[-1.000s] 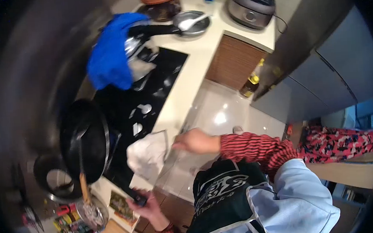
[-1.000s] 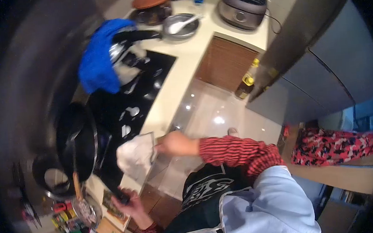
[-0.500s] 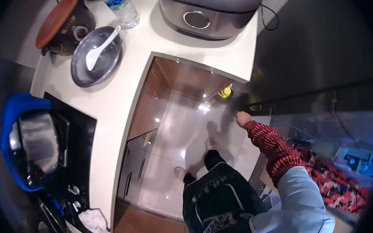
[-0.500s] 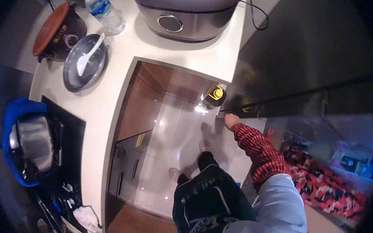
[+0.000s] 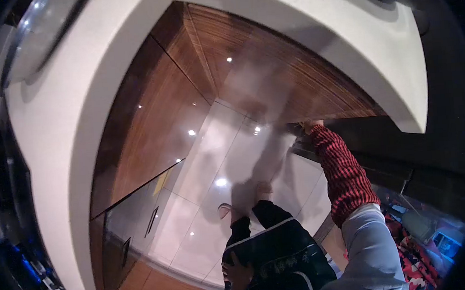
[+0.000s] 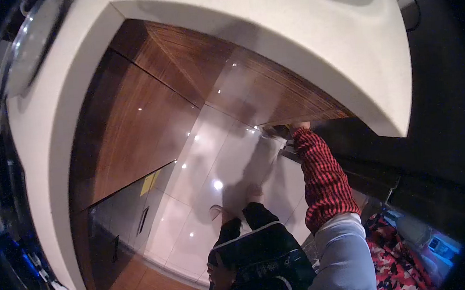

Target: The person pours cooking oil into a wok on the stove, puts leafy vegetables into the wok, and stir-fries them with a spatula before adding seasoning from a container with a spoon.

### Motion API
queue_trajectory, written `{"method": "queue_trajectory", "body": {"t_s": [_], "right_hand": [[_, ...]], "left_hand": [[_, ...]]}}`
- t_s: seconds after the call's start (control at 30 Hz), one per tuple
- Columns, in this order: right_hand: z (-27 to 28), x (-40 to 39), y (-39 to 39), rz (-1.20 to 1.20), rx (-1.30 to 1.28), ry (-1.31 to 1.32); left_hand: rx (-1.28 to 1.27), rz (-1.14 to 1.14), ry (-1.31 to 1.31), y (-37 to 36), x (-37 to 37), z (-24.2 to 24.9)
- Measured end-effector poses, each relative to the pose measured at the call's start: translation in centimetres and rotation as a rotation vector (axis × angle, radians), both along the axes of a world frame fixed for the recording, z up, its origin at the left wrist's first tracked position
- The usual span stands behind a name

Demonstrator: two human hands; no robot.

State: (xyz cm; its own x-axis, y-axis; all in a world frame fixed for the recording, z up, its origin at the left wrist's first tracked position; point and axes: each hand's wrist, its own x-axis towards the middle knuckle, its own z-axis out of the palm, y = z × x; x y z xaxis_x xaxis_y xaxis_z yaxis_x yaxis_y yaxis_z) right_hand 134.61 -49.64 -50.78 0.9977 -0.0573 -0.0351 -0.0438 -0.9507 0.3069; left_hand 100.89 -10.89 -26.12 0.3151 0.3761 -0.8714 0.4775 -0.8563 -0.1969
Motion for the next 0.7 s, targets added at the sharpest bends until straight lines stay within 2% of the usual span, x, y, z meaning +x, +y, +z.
{"method": "queue_trajectory", "body": {"t_s": [0.1, 0.2, 0.3, 0.37, 0.53, 0.7], "right_hand": [[-1.0, 0.5, 0.5, -0.068, 0.020, 0.113], [-0.9, 1.2, 0.9, -0.103, 0.071, 0.149], [-0.2, 1.6, 1.7, -0.151, 0.153, 0.181], [1.8, 2.5, 1.3, -0.205, 0.302, 0.228], [8.4, 5.1, -1.5, -0.404, 0.876, 0.401], [8.8, 4.9, -1.9, -0.517, 1.166, 0.501]], "left_hand": [[-0.132, -0.042, -0.136, 1.1, -1.1, -3.0], [-0.109, -0.076, -0.055, 0.4, 0.1, -3.3], [-0.095, -0.100, -0.088, 0.5, -0.7, -3.1], [-0.118, -0.128, -0.121, 0.5, -0.5, -2.8], [-0.132, -0.180, -0.113, 0.1, 0.5, -2.3], [-0.093, -0.220, -0.096, -0.1, 0.4, -2.7]]}}
